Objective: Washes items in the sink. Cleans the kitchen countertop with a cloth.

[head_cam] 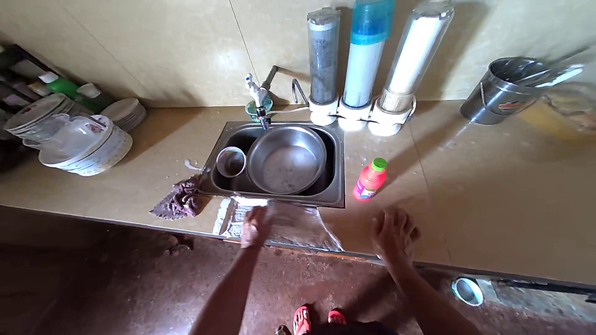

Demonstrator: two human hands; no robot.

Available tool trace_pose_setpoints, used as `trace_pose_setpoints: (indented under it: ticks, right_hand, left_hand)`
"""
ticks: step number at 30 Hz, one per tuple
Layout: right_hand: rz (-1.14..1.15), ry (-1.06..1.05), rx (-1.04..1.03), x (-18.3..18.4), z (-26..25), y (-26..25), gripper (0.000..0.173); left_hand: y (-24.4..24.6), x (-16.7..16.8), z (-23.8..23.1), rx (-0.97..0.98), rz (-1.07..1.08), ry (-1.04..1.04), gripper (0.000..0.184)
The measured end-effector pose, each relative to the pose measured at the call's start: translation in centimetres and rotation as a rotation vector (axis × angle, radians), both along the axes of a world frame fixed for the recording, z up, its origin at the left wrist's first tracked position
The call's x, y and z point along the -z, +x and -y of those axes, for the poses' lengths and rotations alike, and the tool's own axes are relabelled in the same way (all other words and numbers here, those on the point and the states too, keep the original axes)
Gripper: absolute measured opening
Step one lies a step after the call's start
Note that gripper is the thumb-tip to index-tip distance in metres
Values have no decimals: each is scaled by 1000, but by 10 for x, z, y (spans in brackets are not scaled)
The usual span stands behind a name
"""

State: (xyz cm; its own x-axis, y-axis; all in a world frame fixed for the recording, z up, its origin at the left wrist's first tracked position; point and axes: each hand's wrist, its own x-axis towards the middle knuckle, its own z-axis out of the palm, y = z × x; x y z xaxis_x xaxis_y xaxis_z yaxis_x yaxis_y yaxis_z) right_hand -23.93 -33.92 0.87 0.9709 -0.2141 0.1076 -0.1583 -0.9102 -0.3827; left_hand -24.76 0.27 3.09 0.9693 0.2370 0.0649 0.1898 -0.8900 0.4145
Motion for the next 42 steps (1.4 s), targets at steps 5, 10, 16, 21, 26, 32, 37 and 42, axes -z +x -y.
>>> trace_pose_setpoints:
  ticks: [5, 10, 16, 21, 26, 32, 37, 42]
  right_hand:
    - [24, -15, 5, 2, -2, 0, 51]
    - [54, 1, -23, 2, 2, 0, 48]
    - [-24, -1, -22, -3, 0, 2, 53]
    - [18, 3, -15, -2, -2, 0, 49]
    - [34, -10, -23, -2, -2, 0, 49]
    - [73, 1, -4, 0, -5, 0, 48]
    - [61, -27, -10, 1, -3, -3, 47]
    - [74, -14, -9, 5, -1, -1, 51]
  left_hand:
    - [1, -7, 46, -115, -79, -11, 43]
    - [-12, 17, 104, 251, 204, -95, 28]
    - [4, -13, -35, -244, -116, 9, 40]
    - [-4, -2, 51, -52, -55, -13, 39]
    - [-26, -4, 61, 249, 124, -140, 27]
    - [-24, -16, -75, -129, 121, 81, 36]
    - [26, -19, -83, -97, -135, 185, 39]
    - [-12, -13, -90, -60, -95, 221, 32]
